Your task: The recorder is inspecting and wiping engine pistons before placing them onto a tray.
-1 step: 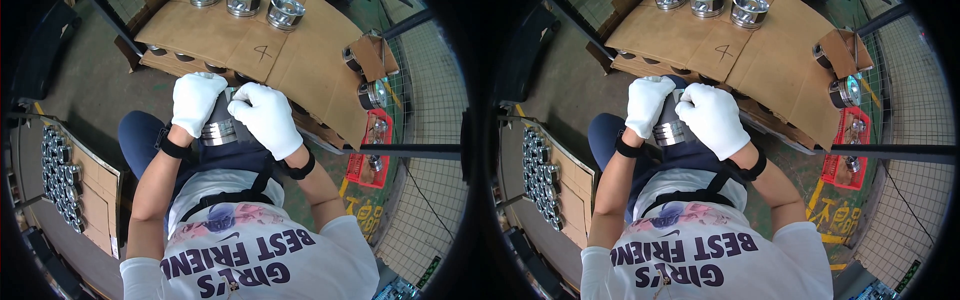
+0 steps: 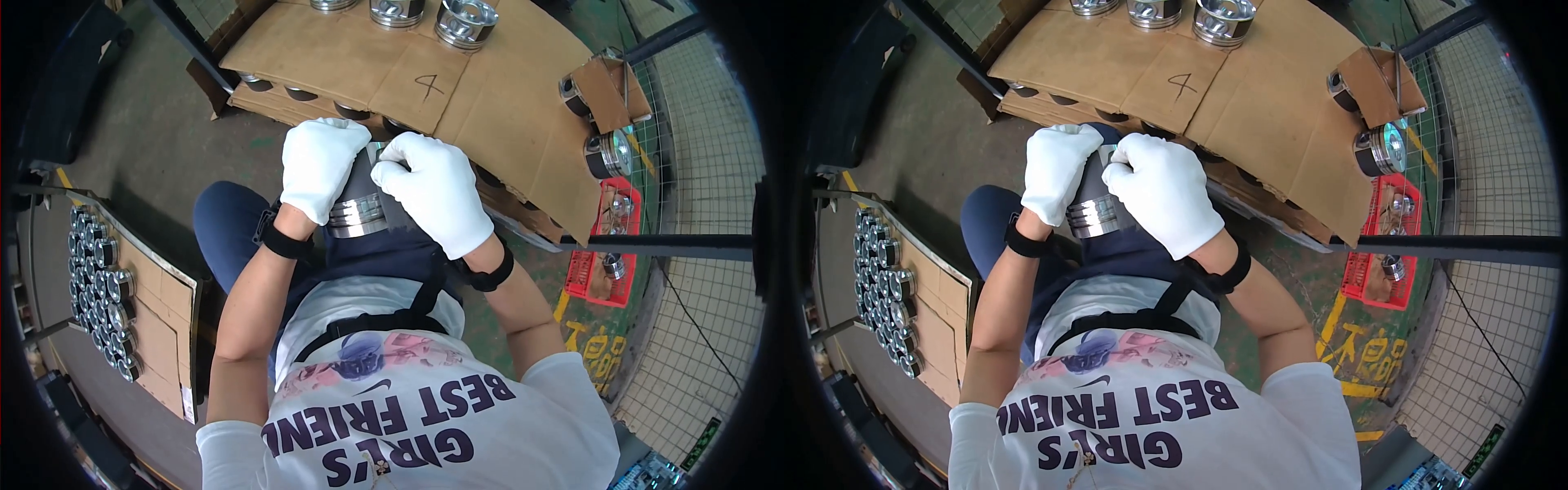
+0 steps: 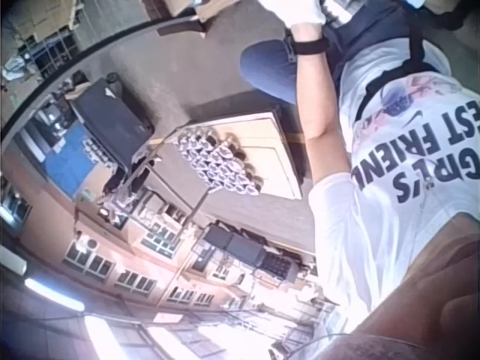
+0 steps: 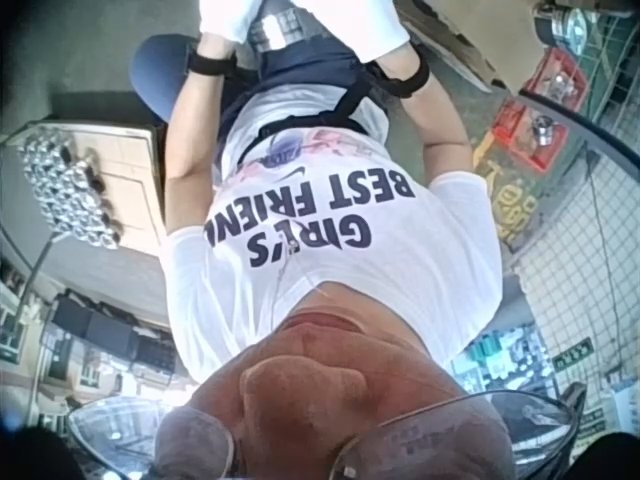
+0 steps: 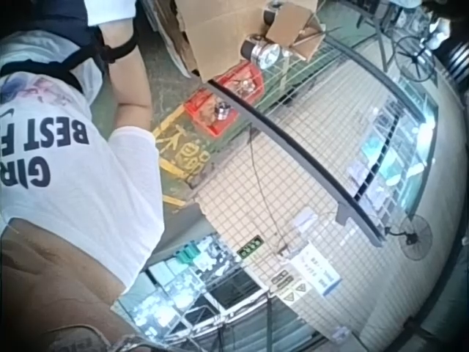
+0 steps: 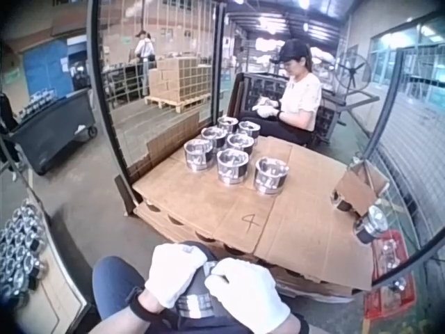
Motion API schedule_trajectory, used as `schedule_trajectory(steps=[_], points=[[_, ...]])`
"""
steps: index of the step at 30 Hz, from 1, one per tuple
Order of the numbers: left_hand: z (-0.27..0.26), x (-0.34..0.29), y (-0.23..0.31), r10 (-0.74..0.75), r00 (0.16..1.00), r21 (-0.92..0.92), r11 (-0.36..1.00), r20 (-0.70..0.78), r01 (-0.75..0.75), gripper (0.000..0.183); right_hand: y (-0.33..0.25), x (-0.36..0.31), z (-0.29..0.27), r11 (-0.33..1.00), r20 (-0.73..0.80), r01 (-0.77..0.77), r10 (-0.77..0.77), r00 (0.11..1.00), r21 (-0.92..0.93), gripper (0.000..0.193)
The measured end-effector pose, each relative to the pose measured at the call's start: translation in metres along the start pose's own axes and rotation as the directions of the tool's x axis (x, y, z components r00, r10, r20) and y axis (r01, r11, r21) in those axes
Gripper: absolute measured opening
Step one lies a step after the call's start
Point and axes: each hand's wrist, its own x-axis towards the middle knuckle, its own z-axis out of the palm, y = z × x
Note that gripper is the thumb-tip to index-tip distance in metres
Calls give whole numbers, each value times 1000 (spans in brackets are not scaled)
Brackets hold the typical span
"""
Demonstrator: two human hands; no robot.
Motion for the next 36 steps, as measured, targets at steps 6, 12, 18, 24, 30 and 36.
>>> schedule_trajectory(steps=[6, 12, 18, 24, 30, 36], points=[[-1, -2, -2, -6, 1000, -16, 1000, -14, 6, 25, -6, -9, -5, 998, 77, -66, 65, 995, 18, 14], [-3, -1, -1, -74, 997, 6, 997, 16, 74, 26, 0, -1, 3, 1000, 2, 19, -19, 1000, 5, 14], [-1, -3, -3, 10, 1000, 9, 1000, -9, -10, 26, -4, -8, -2, 1000, 19, 8, -8, 1000, -12, 14], [-3, -2, -8, 64, 997, -35, 997, -32, -65, 26, -4, -3, 3, 1000, -8, 29, -29, 1000, -10, 14], [-4, -2, -4, 20, 1000, -54, 998, -24, -21, 26, -2, -8, 7, 998, -34, 61, -61, 998, -6, 14], [-7, -3, -9, 1, 1000, -59, 998, 7, -1, 22, -6, 2, 11, 999, -60, 23, -25, 998, -31, 15]])
